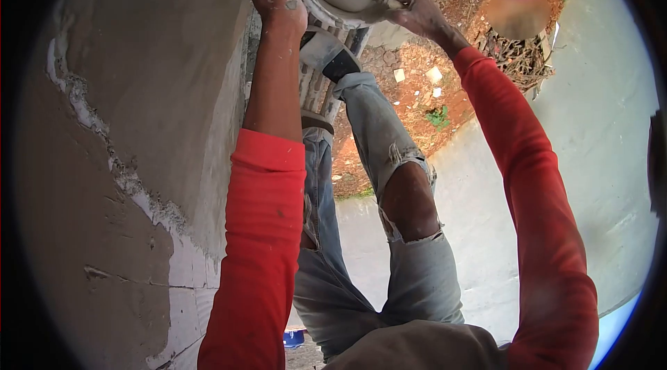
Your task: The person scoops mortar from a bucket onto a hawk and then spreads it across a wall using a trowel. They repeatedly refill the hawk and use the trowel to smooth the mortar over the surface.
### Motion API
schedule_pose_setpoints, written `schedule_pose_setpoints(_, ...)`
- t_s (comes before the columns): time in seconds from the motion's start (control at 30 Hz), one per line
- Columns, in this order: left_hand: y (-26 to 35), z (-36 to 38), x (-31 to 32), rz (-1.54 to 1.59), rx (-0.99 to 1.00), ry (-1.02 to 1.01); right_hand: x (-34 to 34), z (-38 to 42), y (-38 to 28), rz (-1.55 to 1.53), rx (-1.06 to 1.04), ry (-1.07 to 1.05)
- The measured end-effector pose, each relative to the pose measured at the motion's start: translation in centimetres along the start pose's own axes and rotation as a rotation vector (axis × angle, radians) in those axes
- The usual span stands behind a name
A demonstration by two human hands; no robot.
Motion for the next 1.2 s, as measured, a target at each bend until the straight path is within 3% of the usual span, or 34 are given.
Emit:
schedule_pose_setpoints(0.1,5.0,0.9,-3.1,-0.167,0.146,0.067,-1.1,1.9,-2.4,-0.175,0.114,-0.014)
schedule_pose_setpoints(0.3,11.8,8.7,-9.9,-0.137,0.022,-0.155,-4.1,3.6,-5.2,-0.114,0.103,0.032)
schedule_pose_setpoints(0.43,12.4,14.3,-15.8,-0.256,0.097,-0.184,-5.0,4.1,-5.3,-0.094,0.155,0.004)
schedule_pose_setpoints(0.53,11.2,17.0,-19.7,-0.227,0.131,-0.081,-5.8,4.8,-5.3,-0.014,0.146,0.046)
schedule_pose_setpoints(0.63,9.5,16.1,-24.2,-0.968,0.281,-0.048,-7.5,7.0,-8.7,0.005,0.140,0.059)
schedule_pose_setpoints(0.87,8.8,13.6,-15.2,-0.689,0.469,-0.211,-12.1,16.5,-19.5,0.050,0.016,0.133)
schedule_pose_setpoints(0.97,10.1,15.0,-12.1,-0.654,0.465,-0.336,-12.7,21.3,-26.6,0.275,-0.130,0.304)
schedule_pose_setpoints(1.07,11.1,17.5,-10.1,-0.574,0.505,-0.415,-11.8,24.0,-29.4,0.439,-0.440,0.508)
schedule_pose_setpoints(1.1,11.4,18.3,-9.5,-0.529,0.496,-0.418,-11.8,24.9,-29.7,0.580,-0.438,0.500)
schedule_pose_setpoints(1.2,11.0,19.7,-11.2,-0.587,0.656,-0.334,-12.0,26.8,-30.9,0.586,-0.586,0.576)
Point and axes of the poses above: each hand's wrist, its own z-axis away from the middle knuckle, its own x-axis out of the palm, y = z × x, the point moved 4 cm from there along -z, towards the middle knuckle, and after that the axes turned 3 degrees about -z, right-handed, at the moved point
